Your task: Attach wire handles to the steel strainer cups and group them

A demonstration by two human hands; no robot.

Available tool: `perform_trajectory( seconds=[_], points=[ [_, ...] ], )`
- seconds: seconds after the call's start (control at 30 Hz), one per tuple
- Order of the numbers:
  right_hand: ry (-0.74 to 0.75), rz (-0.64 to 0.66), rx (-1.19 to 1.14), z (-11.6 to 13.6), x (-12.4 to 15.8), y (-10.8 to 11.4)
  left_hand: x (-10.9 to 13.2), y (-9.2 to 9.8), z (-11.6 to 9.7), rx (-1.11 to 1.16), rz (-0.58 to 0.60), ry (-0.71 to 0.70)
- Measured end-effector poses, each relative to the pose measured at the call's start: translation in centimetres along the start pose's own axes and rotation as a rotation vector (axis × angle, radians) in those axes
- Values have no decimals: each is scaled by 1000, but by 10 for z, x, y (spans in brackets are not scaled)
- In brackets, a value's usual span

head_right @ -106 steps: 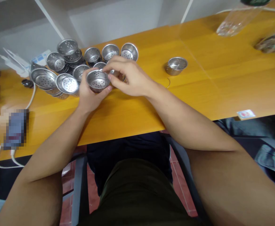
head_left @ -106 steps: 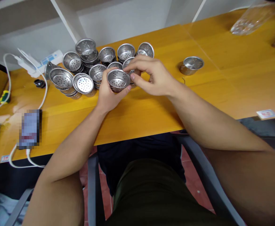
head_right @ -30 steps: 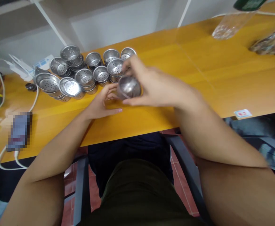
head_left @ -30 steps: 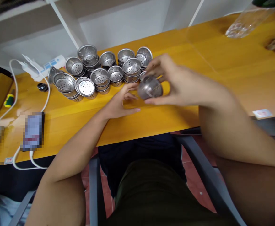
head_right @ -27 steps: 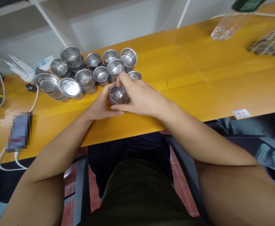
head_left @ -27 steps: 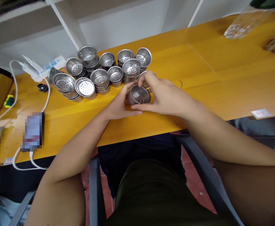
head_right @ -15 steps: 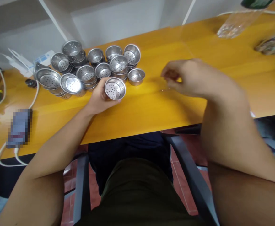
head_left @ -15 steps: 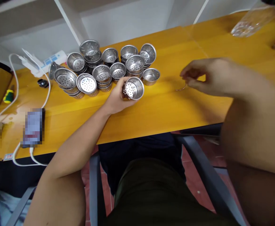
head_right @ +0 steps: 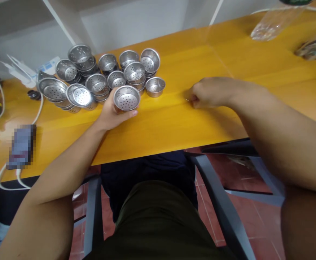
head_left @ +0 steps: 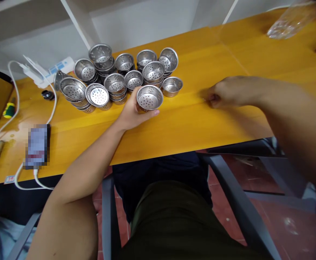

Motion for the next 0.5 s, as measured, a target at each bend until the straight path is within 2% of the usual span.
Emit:
perform_trajectory(
  seconds=[0.1, 0.27, 0.4, 0.5],
  points=[
    [1, 136, 166, 13, -2, 9, 0, -2, -1, 62, 2, 1],
    [24, 129, 129, 20, 5, 13, 0, -5, -5, 158, -12, 2],
    [57, -11, 11, 16, 9, 15, 0, -4, -8, 171, -27, -21],
    [30, -188, -190, 21, 12, 27, 1, -4, -9, 195, -31, -30]
  ],
)
Point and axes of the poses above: each hand's wrist, its own x-axis away from the middle knuckle, its own y-axis out of the back of the hand, z = x × y, the point moved 1 cm from there along -x, towards the middle knuckle, and after that the axes turned 3 degrees about x, right-handed, at the moved point
